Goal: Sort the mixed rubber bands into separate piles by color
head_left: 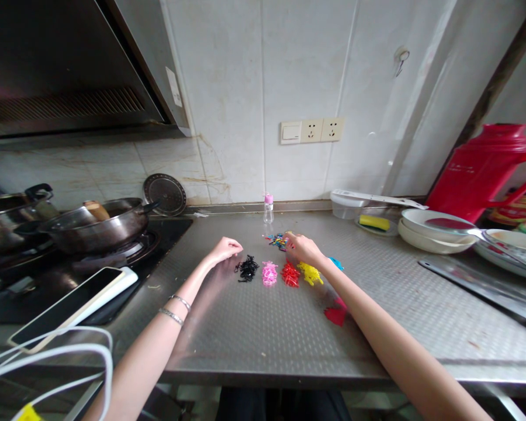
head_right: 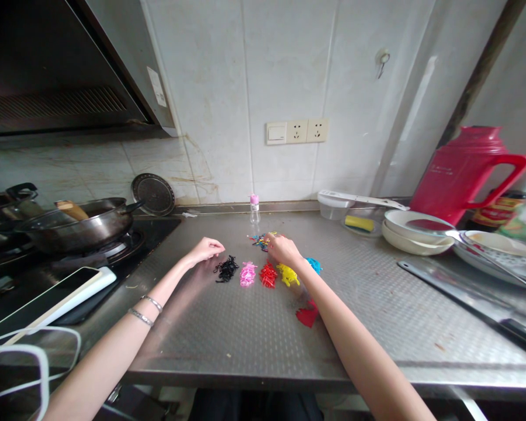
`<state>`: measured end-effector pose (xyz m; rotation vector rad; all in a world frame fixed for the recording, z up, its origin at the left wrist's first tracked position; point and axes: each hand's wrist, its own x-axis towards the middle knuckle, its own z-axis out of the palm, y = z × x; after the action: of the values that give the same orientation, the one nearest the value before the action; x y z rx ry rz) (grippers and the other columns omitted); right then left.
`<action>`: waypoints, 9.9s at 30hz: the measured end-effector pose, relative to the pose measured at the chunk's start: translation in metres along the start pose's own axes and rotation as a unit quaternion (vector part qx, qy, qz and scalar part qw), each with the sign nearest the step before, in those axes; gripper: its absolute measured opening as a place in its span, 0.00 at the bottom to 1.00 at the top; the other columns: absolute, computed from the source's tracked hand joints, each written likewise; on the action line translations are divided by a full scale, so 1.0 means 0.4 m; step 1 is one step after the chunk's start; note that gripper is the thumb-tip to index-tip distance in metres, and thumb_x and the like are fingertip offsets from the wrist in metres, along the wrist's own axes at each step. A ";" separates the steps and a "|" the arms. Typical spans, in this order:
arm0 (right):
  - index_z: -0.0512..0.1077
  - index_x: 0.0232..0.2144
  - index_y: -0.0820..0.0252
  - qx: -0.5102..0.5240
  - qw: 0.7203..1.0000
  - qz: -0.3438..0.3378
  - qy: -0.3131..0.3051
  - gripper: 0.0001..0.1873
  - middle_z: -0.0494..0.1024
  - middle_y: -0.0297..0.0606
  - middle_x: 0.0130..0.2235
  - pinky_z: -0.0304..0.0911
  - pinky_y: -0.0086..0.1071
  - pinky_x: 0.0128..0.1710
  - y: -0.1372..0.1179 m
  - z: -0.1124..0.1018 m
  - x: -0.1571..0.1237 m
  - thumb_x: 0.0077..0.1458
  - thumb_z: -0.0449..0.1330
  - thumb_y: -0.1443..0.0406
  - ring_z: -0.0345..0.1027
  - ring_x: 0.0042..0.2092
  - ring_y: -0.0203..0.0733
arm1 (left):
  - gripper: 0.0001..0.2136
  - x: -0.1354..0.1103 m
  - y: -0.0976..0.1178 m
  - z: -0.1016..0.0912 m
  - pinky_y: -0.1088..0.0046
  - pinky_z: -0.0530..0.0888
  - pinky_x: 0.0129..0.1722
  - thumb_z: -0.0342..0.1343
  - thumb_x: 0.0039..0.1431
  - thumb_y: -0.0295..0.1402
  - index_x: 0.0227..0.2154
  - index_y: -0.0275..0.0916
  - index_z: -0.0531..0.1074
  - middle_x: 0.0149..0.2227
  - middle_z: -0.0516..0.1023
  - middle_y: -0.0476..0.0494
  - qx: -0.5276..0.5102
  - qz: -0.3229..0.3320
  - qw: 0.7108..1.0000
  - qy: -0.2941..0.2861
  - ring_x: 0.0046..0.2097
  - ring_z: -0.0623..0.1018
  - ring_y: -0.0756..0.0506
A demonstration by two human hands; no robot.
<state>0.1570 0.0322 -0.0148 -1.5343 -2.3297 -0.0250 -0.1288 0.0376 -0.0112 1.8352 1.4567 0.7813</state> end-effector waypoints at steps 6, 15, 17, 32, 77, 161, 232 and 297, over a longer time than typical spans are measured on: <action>0.70 0.38 0.54 -0.004 0.999 -0.046 -0.015 0.12 0.71 0.37 0.42 0.58 0.26 0.37 0.009 0.003 -0.001 0.52 0.51 0.63 0.62 0.45 0.38 | 0.15 0.000 -0.001 0.003 0.80 0.56 0.18 0.55 0.43 0.39 0.29 0.31 0.75 0.17 0.69 0.49 -0.001 -0.004 1.000 0.002 0.18 0.61 0.56; 0.73 0.33 0.56 -0.026 0.998 -0.057 -0.009 0.14 0.72 0.40 0.39 0.58 0.27 0.39 -0.002 0.002 -0.003 0.56 0.47 0.61 0.61 0.44 0.38 | 0.15 0.001 -0.001 0.004 0.80 0.57 0.18 0.55 0.43 0.39 0.29 0.30 0.75 0.18 0.69 0.48 0.004 -0.001 1.000 -0.001 0.18 0.61 0.56; 0.73 0.32 0.57 -0.027 0.998 -0.060 -0.006 0.15 0.71 0.40 0.39 0.59 0.27 0.38 0.000 0.004 -0.002 0.56 0.47 0.61 0.62 0.43 0.38 | 0.15 0.002 -0.002 0.004 0.80 0.57 0.18 0.55 0.43 0.39 0.29 0.30 0.75 0.17 0.69 0.49 0.003 0.000 1.000 -0.001 0.18 0.61 0.56; 0.74 0.32 0.56 0.050 0.999 -0.009 0.013 0.11 0.72 0.39 0.39 0.57 0.25 0.39 0.026 0.012 0.009 0.54 0.52 0.63 0.65 0.41 0.36 | 0.13 0.005 -0.008 0.007 0.80 0.57 0.17 0.55 0.44 0.37 0.28 0.31 0.75 0.18 0.70 0.49 0.009 -0.004 1.000 0.002 0.17 0.62 0.56; 0.76 0.31 0.60 0.209 0.970 0.024 0.118 0.13 0.78 0.38 0.31 0.61 0.28 0.33 0.092 -0.044 -0.001 0.49 0.55 0.60 0.69 0.33 0.38 | 0.10 0.012 0.013 0.029 0.76 0.67 0.32 0.55 0.45 0.34 0.27 0.32 0.74 0.27 0.76 0.43 0.012 0.093 0.995 0.025 0.29 0.72 0.50; 0.76 0.27 0.62 0.190 0.915 0.291 0.203 0.15 0.77 0.39 0.24 0.59 0.25 0.30 0.307 0.017 -0.072 0.41 0.51 0.63 0.69 0.30 0.39 | 0.10 0.089 0.168 0.141 0.76 0.65 0.30 0.53 0.46 0.33 0.23 0.31 0.76 0.26 0.76 0.42 0.133 0.214 0.965 -0.068 0.29 0.72 0.49; 0.77 0.26 0.60 0.241 0.961 -0.099 -0.097 0.08 0.78 0.34 0.29 0.60 0.23 0.30 0.035 -0.075 -0.005 0.42 0.58 0.67 0.70 0.31 0.35 | 0.10 0.033 0.064 0.110 0.74 0.68 0.34 0.57 0.42 0.35 0.25 0.32 0.75 0.27 0.77 0.42 -0.060 0.074 0.995 0.040 0.31 0.74 0.48; 0.75 0.31 0.64 0.315 0.903 0.254 0.146 0.16 0.75 0.36 0.22 0.57 0.22 0.17 0.285 0.030 -0.049 0.41 0.53 0.62 0.61 0.18 0.31 | 0.07 0.232 0.200 0.208 0.74 0.66 0.29 0.53 0.43 0.27 0.23 0.34 0.76 0.25 0.76 0.42 0.139 0.075 0.984 0.080 0.27 0.73 0.49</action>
<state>0.2626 0.0644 -0.0518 -1.5859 -1.4374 0.5337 0.0021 0.1045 0.0068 2.1543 1.6088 0.8500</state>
